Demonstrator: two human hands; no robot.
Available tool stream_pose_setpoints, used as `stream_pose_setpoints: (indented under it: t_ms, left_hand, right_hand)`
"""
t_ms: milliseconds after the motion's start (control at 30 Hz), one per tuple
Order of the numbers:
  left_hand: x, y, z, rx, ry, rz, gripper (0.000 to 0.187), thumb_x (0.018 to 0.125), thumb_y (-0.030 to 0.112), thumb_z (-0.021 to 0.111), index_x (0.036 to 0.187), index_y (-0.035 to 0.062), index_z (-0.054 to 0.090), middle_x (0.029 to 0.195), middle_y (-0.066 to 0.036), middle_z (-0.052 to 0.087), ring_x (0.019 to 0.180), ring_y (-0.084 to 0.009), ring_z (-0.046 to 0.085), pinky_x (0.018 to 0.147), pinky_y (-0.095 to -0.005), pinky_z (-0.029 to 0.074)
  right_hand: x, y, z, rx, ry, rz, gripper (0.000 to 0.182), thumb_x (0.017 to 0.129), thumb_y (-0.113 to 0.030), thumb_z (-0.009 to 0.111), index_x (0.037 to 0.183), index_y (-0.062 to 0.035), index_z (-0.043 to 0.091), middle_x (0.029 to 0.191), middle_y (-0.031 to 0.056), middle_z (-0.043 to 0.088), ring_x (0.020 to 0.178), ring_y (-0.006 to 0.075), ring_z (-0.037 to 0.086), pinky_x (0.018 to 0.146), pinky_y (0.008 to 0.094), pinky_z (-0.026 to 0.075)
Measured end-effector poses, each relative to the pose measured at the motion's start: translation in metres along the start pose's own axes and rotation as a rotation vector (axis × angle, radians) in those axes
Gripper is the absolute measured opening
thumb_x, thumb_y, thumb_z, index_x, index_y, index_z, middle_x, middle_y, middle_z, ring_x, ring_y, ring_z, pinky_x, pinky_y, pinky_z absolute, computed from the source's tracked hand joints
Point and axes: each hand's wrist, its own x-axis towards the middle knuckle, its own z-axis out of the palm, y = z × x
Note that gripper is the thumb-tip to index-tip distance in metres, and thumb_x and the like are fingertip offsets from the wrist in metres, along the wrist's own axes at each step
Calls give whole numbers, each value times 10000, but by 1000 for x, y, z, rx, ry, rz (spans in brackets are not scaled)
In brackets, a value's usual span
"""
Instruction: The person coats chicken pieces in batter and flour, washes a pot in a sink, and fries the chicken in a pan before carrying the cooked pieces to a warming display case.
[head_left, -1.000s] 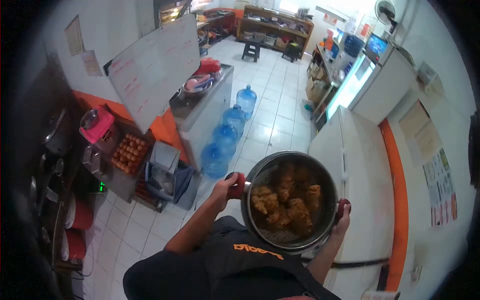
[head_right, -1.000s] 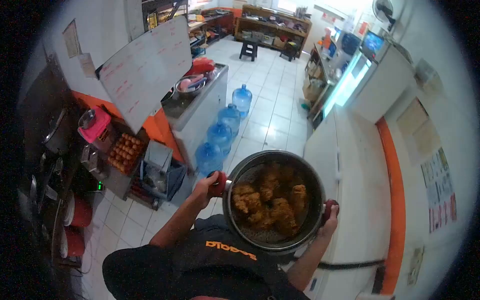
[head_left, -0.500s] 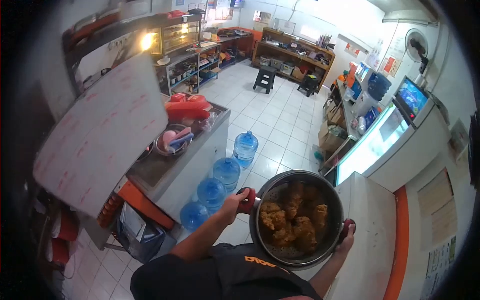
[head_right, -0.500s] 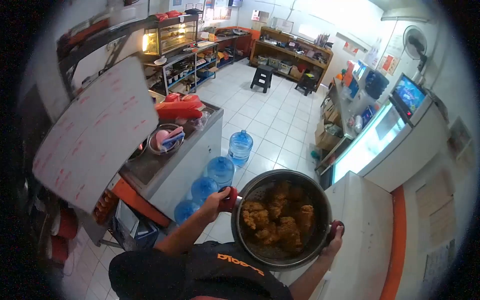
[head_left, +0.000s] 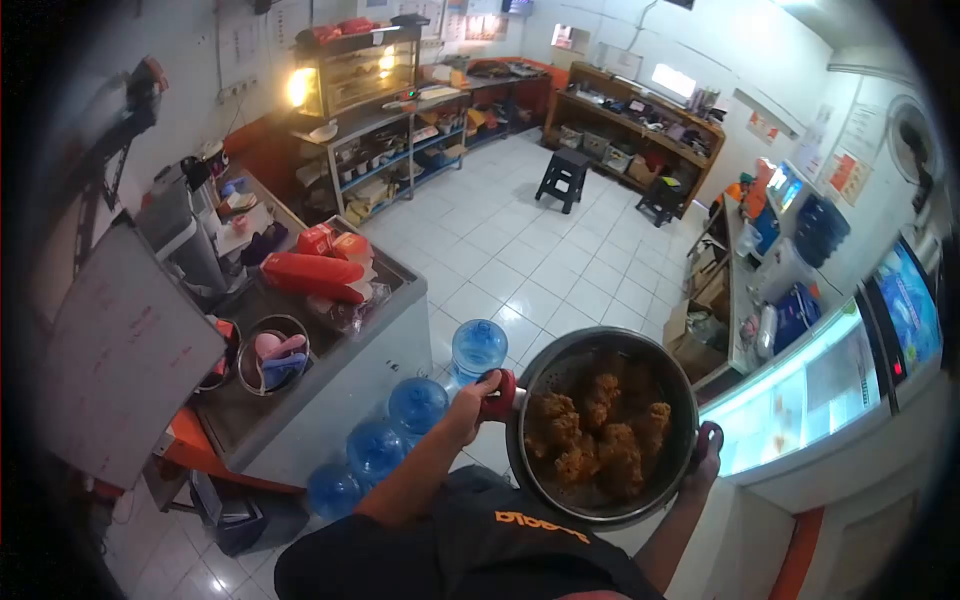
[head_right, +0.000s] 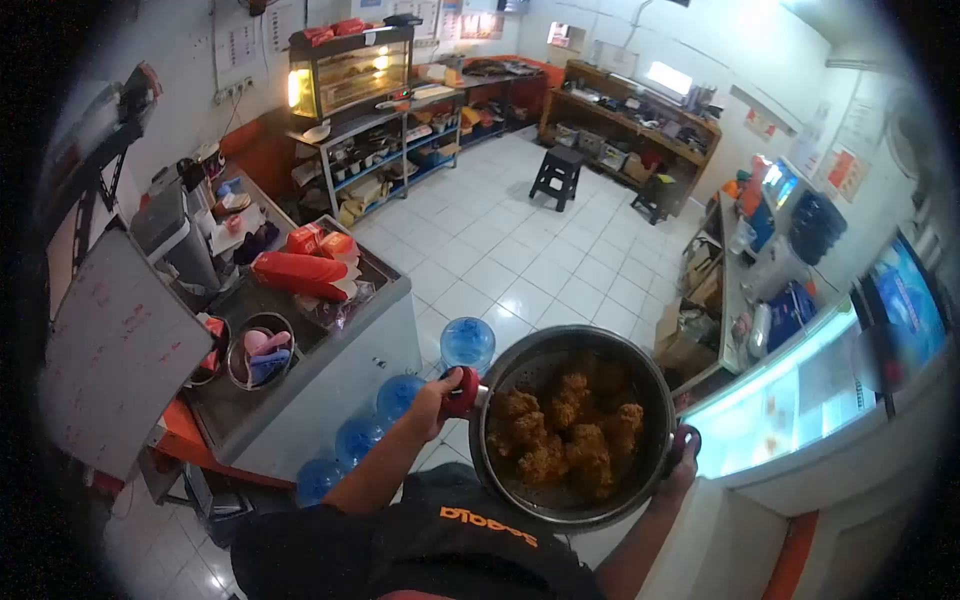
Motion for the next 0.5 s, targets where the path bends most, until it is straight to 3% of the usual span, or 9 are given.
stream_pose_setpoints:
  t_ms: [33,100,200,267,367,500]
  left_hand:
    - [16,2,0,-16,43,35,431,936,403,464,1153,39,544,1008,-81,631,867,-183,625,727,-356,520]
    - [50,12,3,-58,37,36,422,935,398,469,1161,48,539,1055,-81,622,893,-181,618,739,-358,519]
    - [121,26,4,-98,157,84,402,935,386,475,1134,46,551,1018,-80,629,892,-188,617,735,-378,518]
    - [177,36,-2,-91,172,112,399,936,381,473,1128,41,553,997,-81,632,881,-192,619,730,-379,520]
    - [263,69,6,-75,168,109,399,946,373,444,1104,26,562,923,-89,643,834,-190,628,753,-344,513]
    - [360,116,24,-82,126,51,405,945,375,442,1101,22,567,933,-94,645,823,-187,630,747,-344,516]
  right_hand:
    - [34,6,7,-24,-71,-9,253,965,-331,446,1077,-138,566,949,36,619,828,188,595,745,332,519]
    - [68,6,67,-167,60,64,327,965,-353,441,1028,-68,589,912,50,620,809,175,593,699,316,518]
    - [184,43,63,-270,-109,162,376,944,-386,479,1024,-44,611,938,48,628,838,167,599,735,308,509]
    - [240,66,80,-259,-117,189,445,913,-427,529,1034,-11,627,883,45,626,760,156,596,672,278,487]
    - [302,83,147,-194,-4,84,462,908,-431,538,1033,5,628,904,43,621,776,158,593,688,279,487]
    - [394,90,175,-251,-19,102,458,904,-411,556,1051,18,616,938,45,614,810,158,584,723,298,484]
